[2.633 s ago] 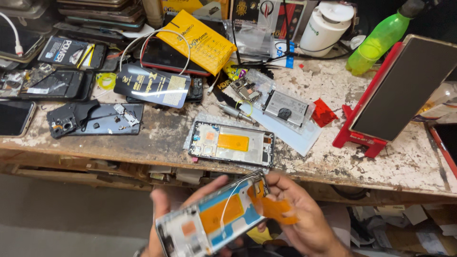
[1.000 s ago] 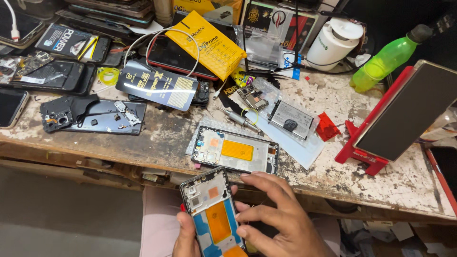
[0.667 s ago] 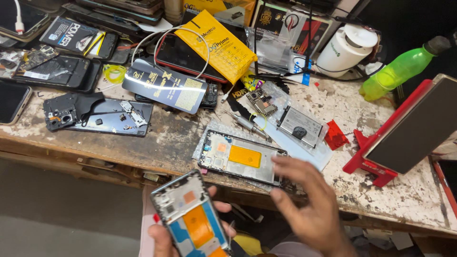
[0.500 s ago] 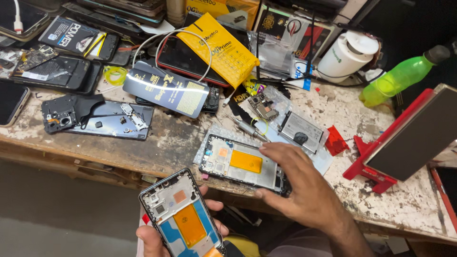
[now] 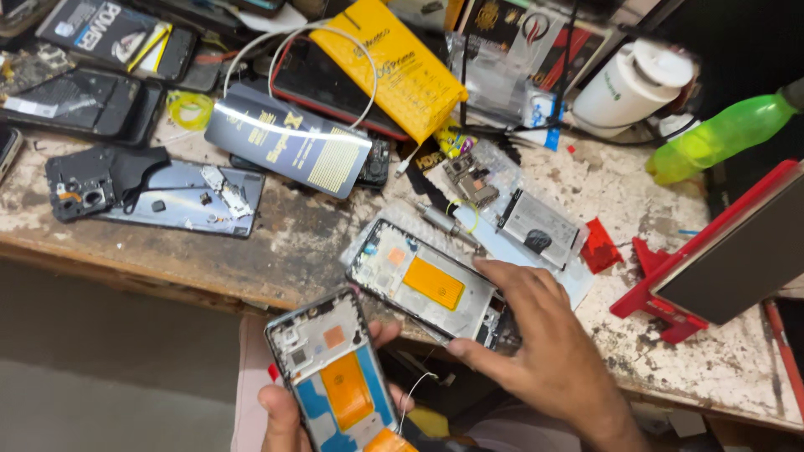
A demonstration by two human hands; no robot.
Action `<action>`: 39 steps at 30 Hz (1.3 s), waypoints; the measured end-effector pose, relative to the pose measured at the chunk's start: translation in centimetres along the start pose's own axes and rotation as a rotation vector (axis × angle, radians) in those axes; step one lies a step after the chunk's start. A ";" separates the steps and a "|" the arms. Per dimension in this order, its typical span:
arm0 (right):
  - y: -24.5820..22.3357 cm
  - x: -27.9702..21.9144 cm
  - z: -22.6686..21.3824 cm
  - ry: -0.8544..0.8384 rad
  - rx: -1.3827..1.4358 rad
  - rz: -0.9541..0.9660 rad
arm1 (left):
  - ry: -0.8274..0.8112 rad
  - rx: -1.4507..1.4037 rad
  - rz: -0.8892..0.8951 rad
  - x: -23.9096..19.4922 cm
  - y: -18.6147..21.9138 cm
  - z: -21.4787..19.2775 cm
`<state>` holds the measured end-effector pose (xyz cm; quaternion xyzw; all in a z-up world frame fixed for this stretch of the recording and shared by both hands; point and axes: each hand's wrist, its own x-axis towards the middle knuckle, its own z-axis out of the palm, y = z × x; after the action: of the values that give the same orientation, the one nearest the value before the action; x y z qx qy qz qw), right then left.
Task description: The person is repairing a smartphone by peeling off an orange protective film from the back of the device and using tweezers to adjust internal components. The work is performed on a cluttered workbench with various phone parts and tools visible.
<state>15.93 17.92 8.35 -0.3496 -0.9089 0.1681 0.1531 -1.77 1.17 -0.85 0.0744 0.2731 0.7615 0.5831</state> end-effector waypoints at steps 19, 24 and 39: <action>-2.0 -1.6 2.1 0.074 0.195 0.082 | -0.211 0.057 0.080 1.5 3.7 0.7; -2.1 -1.6 2.2 0.087 0.176 0.076 | -0.178 0.017 0.056 1.6 4.4 0.8; -0.3 -2.3 2.3 0.166 0.441 0.083 | -0.111 0.134 0.028 1.8 4.8 1.5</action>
<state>16.45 15.71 6.07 -0.3576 -0.8194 0.3392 0.2927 -5.76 2.47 2.49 0.1591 0.2895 0.7445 0.5802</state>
